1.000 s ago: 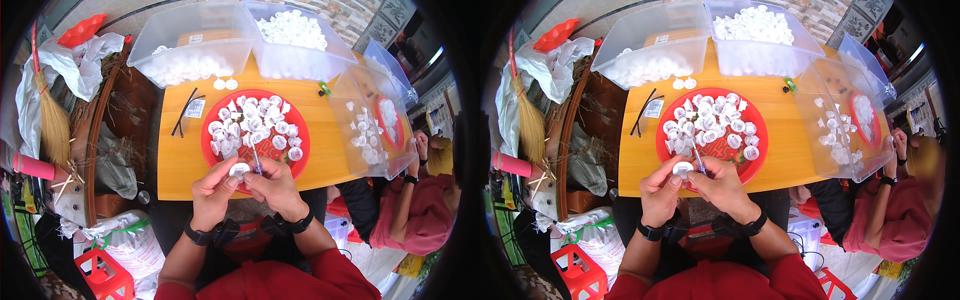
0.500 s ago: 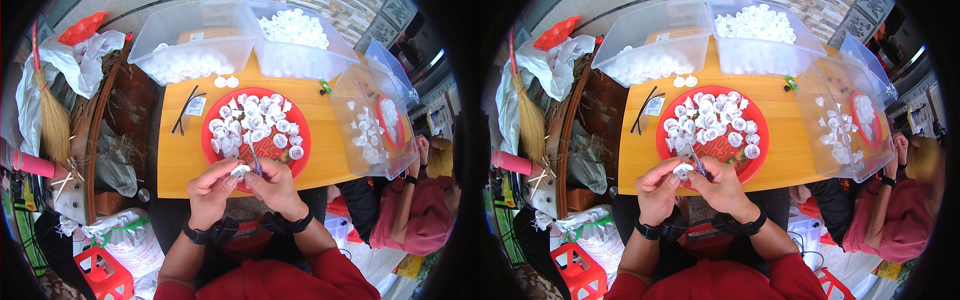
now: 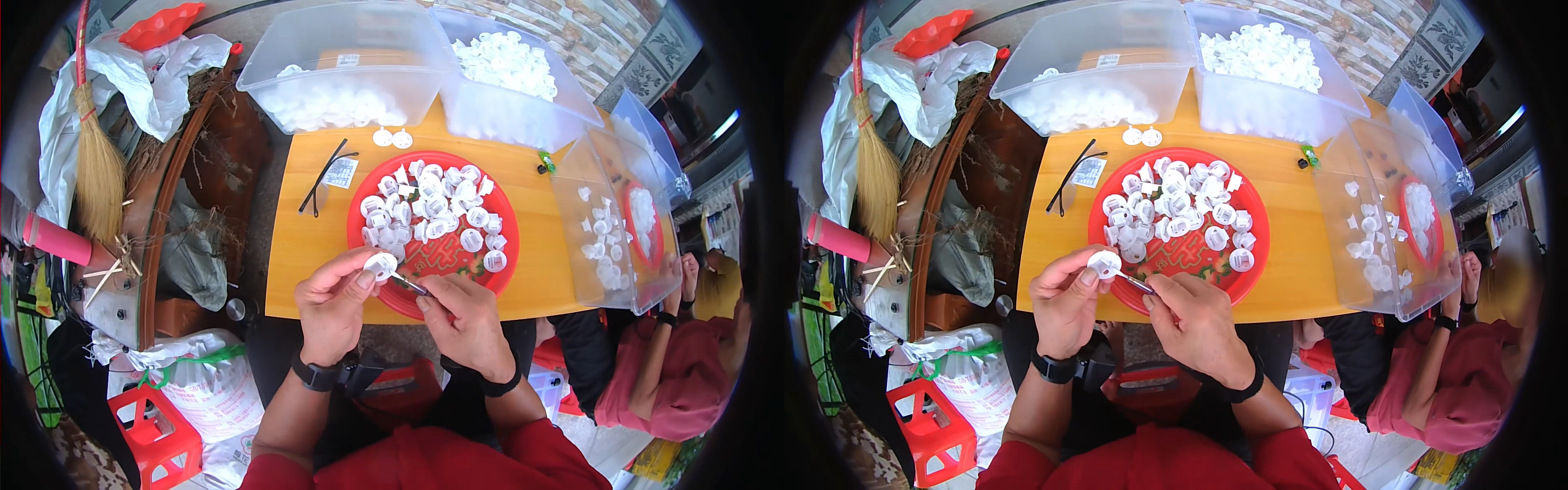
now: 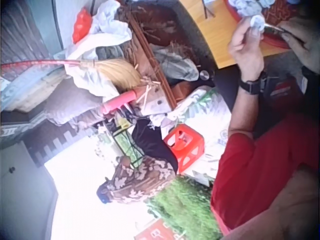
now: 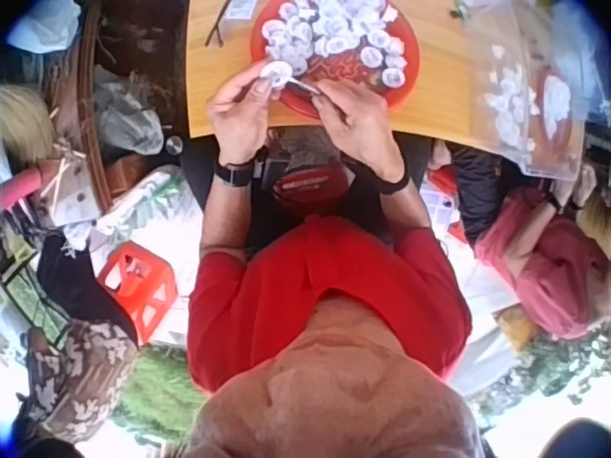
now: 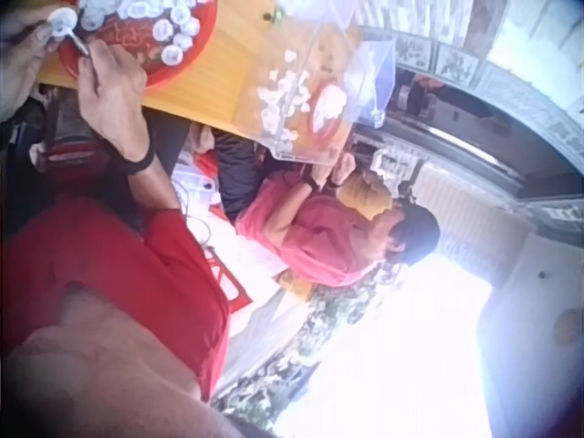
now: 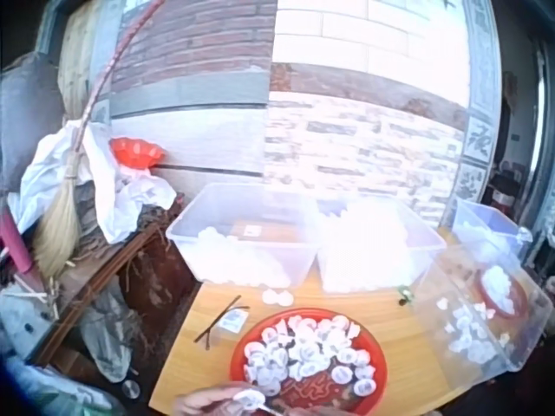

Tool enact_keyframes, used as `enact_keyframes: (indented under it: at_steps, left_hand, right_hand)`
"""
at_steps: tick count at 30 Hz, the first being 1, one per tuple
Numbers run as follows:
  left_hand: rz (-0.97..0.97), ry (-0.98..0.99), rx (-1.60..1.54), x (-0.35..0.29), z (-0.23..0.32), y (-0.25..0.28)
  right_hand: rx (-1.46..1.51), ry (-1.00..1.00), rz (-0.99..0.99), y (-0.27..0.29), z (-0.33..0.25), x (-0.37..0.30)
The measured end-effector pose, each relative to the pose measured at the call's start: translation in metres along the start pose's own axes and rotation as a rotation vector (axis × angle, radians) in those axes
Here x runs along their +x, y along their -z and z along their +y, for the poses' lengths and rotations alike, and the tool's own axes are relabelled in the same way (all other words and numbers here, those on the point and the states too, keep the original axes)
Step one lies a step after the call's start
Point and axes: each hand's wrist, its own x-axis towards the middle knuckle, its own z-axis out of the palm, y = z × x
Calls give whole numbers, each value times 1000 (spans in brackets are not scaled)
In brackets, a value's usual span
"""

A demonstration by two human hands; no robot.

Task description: Assembling small white plastic components by fitting them together at a workshop table.

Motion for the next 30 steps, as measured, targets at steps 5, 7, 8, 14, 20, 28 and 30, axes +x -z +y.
enact_keyframes:
  at_steps: [5,7,8,14,20,28,30]
  left_hand:
    - [0,3,-30,0,-1,0]
    - [2,3,-31,0,-1,0]
    - [2,6,-32,0,0,0]
    - [9,9,-26,0,0,-2]
    - [8,12,-17,0,1,-2]
    - [-18,13,-33,0,-1,-3]
    - [-20,15,-42,0,-1,-3]
  right_hand:
    - [-41,49,33,-4,1,0]
    - [-50,30,31,-5,0,0]
    - [-50,31,29,-6,0,0]
    - [-33,-3,1,-4,-6,0]
    - [-35,13,19,-5,-5,-2]
    - [-7,2,18,-5,-5,-3]
    - [-8,-3,17,-5,-4,-4]
